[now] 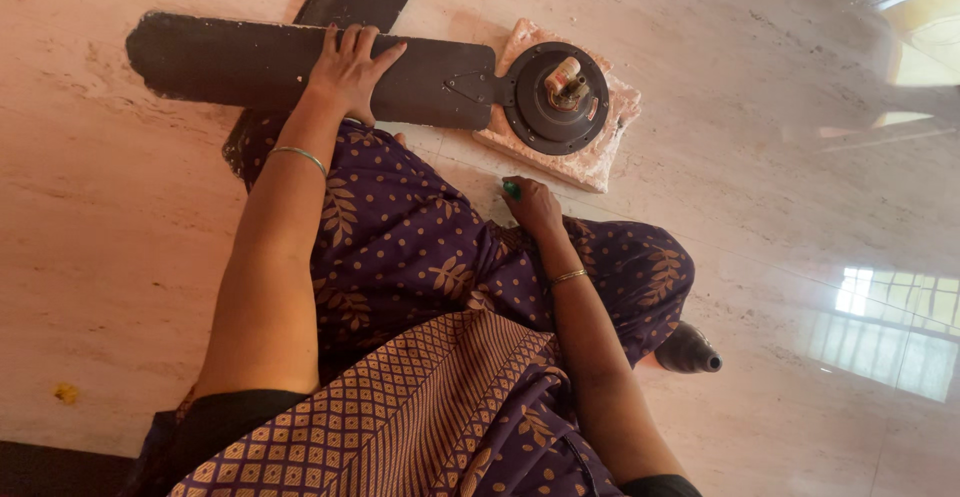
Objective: The person sits on the floor and uses a screwdriver to loosen and remove screws from the central hub of a ceiling fan. They detach one fan blade and set it aside, then continue to loosen additional screws on the hub.
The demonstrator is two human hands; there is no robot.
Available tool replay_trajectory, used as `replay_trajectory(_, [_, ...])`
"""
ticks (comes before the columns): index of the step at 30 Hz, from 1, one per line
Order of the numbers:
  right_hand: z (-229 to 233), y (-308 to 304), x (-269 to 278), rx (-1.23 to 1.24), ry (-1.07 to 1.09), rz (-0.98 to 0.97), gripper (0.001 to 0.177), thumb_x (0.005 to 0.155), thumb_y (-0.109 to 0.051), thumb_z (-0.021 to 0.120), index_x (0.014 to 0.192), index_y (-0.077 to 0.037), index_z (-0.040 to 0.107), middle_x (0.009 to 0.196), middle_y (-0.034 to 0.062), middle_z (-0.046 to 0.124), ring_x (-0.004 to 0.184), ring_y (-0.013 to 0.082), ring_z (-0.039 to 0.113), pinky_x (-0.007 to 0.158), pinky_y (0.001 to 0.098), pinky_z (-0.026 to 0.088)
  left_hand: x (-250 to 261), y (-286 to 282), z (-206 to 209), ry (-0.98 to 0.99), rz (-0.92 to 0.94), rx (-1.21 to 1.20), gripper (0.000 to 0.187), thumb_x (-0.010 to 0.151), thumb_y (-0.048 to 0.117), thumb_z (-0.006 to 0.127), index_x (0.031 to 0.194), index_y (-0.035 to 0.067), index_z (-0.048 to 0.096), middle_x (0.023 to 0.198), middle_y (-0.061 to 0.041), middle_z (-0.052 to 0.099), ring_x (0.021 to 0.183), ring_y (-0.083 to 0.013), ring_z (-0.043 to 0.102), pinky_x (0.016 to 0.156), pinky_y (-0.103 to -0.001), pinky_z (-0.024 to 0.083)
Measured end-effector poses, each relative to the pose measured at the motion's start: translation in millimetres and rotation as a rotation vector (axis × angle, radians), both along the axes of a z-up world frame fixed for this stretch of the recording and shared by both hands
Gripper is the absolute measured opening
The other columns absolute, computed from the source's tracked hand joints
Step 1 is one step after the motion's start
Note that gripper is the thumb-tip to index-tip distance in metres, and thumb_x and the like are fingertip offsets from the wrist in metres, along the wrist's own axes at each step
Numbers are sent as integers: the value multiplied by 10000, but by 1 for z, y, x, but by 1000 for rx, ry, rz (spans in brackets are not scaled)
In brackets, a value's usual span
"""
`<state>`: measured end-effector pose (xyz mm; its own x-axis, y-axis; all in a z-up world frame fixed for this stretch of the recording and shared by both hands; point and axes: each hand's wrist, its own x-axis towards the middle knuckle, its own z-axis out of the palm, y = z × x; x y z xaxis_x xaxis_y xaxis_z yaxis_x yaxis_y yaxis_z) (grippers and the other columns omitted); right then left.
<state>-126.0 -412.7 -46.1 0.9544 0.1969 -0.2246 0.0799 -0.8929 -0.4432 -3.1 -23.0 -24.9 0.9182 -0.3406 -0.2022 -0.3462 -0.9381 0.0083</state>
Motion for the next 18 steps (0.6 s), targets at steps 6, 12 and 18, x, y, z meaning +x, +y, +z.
replay_trajectory(6, [-3,-2,1,14,-13,5,317,890,-331,733,1170,-183,743,1035,182,743,975,406,691,801,503,557,7,3,-1,-16,-27,19,1547,351,534,1007,1662,328,212,1579,-177,284,1492,-392,239,1198,-648,193])
replay_trajectory(12, [-8,-4,1,36,-25,13,315,884,-306,732,1170,-175,738,1015,190,742,962,408,692,797,499,556,10,4,-2,-23,-37,32,1538,365,512,1005,1661,332,197,1574,-180,285,1484,-391,248,1196,-626,223])
replay_trajectory(18, [-9,-5,2,62,-47,34,306,881,-288,735,1160,-163,739,999,197,740,957,408,693,796,492,555,15,4,-2,-22,-43,42,1533,383,487,1003,1672,345,185,1579,-174,287,1483,-387,256,1191,-624,236])
